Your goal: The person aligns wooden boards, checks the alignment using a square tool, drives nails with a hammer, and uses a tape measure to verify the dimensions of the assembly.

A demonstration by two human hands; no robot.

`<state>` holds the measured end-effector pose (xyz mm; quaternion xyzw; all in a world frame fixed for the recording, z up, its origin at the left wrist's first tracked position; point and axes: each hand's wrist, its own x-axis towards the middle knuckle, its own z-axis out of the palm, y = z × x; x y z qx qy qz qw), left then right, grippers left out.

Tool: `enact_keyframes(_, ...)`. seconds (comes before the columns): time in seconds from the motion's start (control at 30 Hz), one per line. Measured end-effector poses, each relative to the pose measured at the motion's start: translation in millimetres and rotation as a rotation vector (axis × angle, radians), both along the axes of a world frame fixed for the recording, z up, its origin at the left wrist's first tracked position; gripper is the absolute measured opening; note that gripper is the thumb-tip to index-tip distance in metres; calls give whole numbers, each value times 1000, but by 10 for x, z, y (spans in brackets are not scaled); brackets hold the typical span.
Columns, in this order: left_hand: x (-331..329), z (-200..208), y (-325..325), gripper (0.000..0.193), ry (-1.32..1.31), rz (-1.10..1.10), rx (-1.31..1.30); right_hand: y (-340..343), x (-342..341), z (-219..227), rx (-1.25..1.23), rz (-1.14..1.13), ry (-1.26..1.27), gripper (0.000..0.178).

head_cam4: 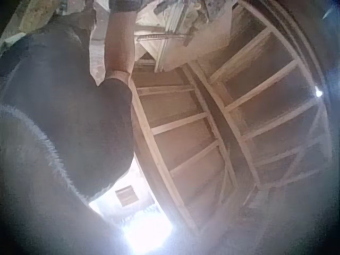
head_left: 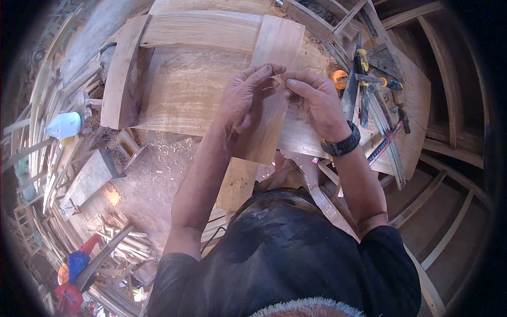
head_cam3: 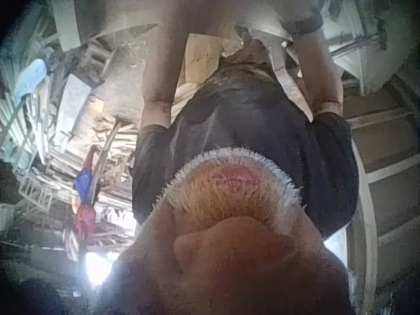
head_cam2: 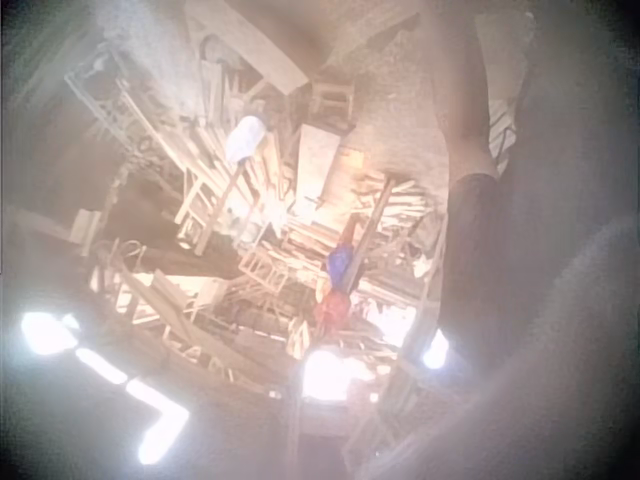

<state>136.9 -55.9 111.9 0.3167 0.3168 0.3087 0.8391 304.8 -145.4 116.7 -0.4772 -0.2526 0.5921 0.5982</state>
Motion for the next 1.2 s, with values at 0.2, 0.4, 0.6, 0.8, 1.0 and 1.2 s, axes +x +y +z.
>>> enact_keyframes(0.2, -10, -83, -14, 26, -23, 26, -25, -36, 65, 76, -59, -41, -80, 19)
enact_keyframes(0.4, -93, -116, -6, 24, 25, 40, -7, -455, 696, 228, 16, -316, -883, 19)
enact_keyframes(0.6, -250, -191, 173, 26, 91, 218, 106, -1462, 1873, -269, -470, -480, -1547, 54)
enact_keyframes(0.8, -247, -255, 360, 29, 28, 209, 105, -2221, 2456, -1101, -487, -541, -1443, 85)
enact_keyframes(1.0, -271, -302, 367, 35, 23, 220, 168, -2153, 2344, -987, -735, -626, -1160, 93)
enact_keyframes(1.2, -248, -271, 341, 37, 52, 215, 242, -2171, 2367, -999, -722, -728, -1098, 73)
